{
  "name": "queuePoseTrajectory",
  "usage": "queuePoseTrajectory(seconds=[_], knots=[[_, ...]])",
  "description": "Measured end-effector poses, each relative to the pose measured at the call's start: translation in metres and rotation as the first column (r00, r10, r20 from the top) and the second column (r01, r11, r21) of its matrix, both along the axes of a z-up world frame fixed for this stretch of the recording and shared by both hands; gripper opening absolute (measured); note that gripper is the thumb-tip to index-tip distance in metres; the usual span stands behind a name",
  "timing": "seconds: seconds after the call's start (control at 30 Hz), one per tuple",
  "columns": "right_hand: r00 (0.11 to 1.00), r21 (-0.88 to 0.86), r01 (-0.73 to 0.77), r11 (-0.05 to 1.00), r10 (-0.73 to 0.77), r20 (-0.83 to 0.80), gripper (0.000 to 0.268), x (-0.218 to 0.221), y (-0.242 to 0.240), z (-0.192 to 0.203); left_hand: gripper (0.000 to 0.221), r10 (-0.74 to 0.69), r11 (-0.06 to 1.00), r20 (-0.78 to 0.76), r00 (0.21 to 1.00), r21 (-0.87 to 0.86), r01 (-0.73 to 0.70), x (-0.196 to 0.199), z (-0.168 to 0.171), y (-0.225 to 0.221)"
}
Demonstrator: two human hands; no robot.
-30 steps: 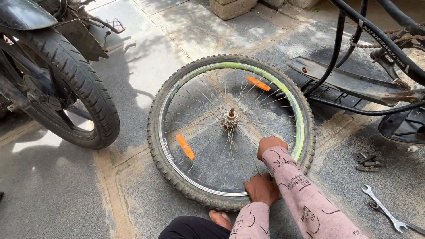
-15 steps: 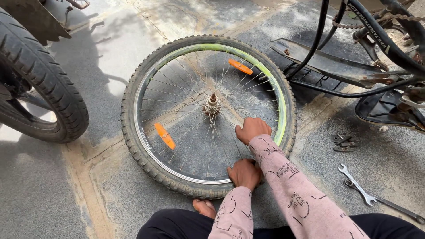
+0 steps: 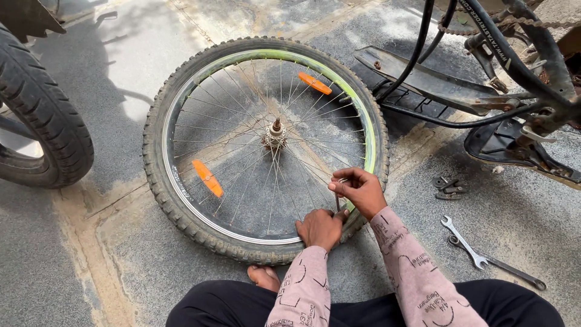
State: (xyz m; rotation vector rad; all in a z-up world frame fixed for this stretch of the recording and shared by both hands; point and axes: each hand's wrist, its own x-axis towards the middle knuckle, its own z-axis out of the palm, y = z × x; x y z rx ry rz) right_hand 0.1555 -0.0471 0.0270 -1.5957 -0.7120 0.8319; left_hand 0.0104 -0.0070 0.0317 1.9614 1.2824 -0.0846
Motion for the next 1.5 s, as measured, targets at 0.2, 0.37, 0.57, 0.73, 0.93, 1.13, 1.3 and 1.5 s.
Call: queuePoseTrajectory(seconds=[0.2, 0.37, 0.57, 0.73, 0.93, 1.13, 1.3, 1.5], knots=[[0.992, 0.101, 0.126, 0.987, -0.126, -0.008, 0.019, -0.013, -0.007, -0.033, 0.054, 0.009, 0.999, -0.006, 1.0, 0.038, -0.009, 0.003, -0.017, -0.001], [0.985, -0.064, 0.168, 0.984, -0.166, 0.042, 0.014, -0.018, 0.007, -0.029, 0.042, 0.03, 0.998, -0.008, 1.0, 0.054, -0.03, 0.008, -0.025, 0.001], [0.848, 0.002, 0.12, 0.993, -0.104, 0.519, 0.012, -0.019, 0.017, -0.065, 0.036, 0.061, 0.99, 0.0, 0.998, 0.128, -0.061, 0.014, -0.079, 0.009], [0.928, -0.148, 0.147, 0.978, -0.084, 0.363, 0.014, -0.018, 0.01, -0.06, 0.032, 0.088, 0.991, 0.035, 0.995, 0.102, -0.092, 0.005, -0.06, 0.004], [0.906, -0.165, -0.029, 0.986, 0.095, 0.411, 0.03, -0.006, -0.007, -0.028, 0.027, 0.173, 0.981, 0.099, 0.98, 0.072, -0.181, -0.002, -0.043, 0.005], [0.477, -0.143, -0.295, 0.945, 0.276, 0.834, 0.05, -0.011, -0.019, 0.007, 0.021, 0.038, 0.9, 0.148, 0.988, 0.424, -0.099, -0.023, 0.006, -0.009], [0.329, -0.233, -0.362, 0.903, 0.358, 0.874, 0.027, -0.018, -0.026, 0.007, 0.021, -0.057, 0.868, 0.196, 0.979, 0.495, -0.048, -0.046, 0.036, 0.008], [0.36, -0.272, -0.334, 0.903, 0.389, 0.848, 0.027, -0.026, -0.03, 0.039, 0.022, -0.079, 0.911, 0.243, 0.967, 0.411, -0.029, -0.057, 0.067, 0.02]])
